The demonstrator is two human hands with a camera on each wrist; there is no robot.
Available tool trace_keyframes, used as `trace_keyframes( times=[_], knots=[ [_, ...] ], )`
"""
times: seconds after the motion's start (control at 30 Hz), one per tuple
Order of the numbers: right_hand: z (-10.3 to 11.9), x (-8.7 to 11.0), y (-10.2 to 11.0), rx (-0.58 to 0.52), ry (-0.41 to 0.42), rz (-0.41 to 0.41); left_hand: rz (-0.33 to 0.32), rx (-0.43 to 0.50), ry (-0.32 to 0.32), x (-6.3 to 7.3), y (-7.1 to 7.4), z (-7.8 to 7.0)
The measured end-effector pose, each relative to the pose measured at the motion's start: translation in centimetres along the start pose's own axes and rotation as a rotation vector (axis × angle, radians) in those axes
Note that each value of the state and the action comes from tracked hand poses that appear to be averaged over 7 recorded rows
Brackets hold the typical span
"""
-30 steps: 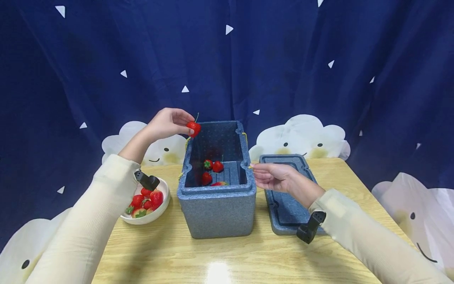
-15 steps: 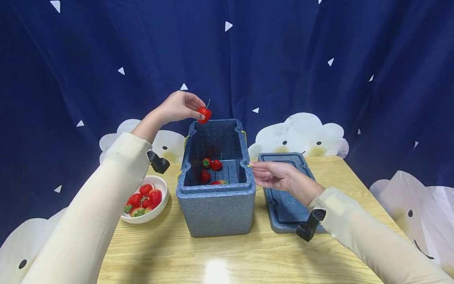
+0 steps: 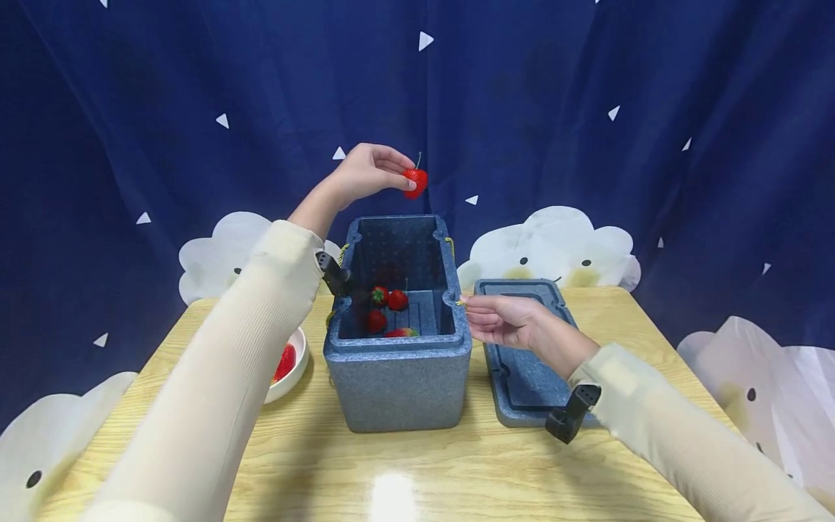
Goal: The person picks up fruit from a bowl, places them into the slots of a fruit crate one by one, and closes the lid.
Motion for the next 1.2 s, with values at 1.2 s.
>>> trace_keyframes(
  times=[1.2],
  knots=[
    [-0.3, 0.2, -0.4, 0.023, -0.011, -0.029, 0.089, -0.56, 0.134, -0.3, -3.6, 3.7]
  ],
)
Point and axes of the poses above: each hand's wrist, its own x-axis away from the middle knuckle, its own y-axis out of the back of the hand, z = x × y, the point moved 2 cm from there along -x, towards the middle knuckle, and after that the axes turned 1 degree about z, right-handed, at the moved point
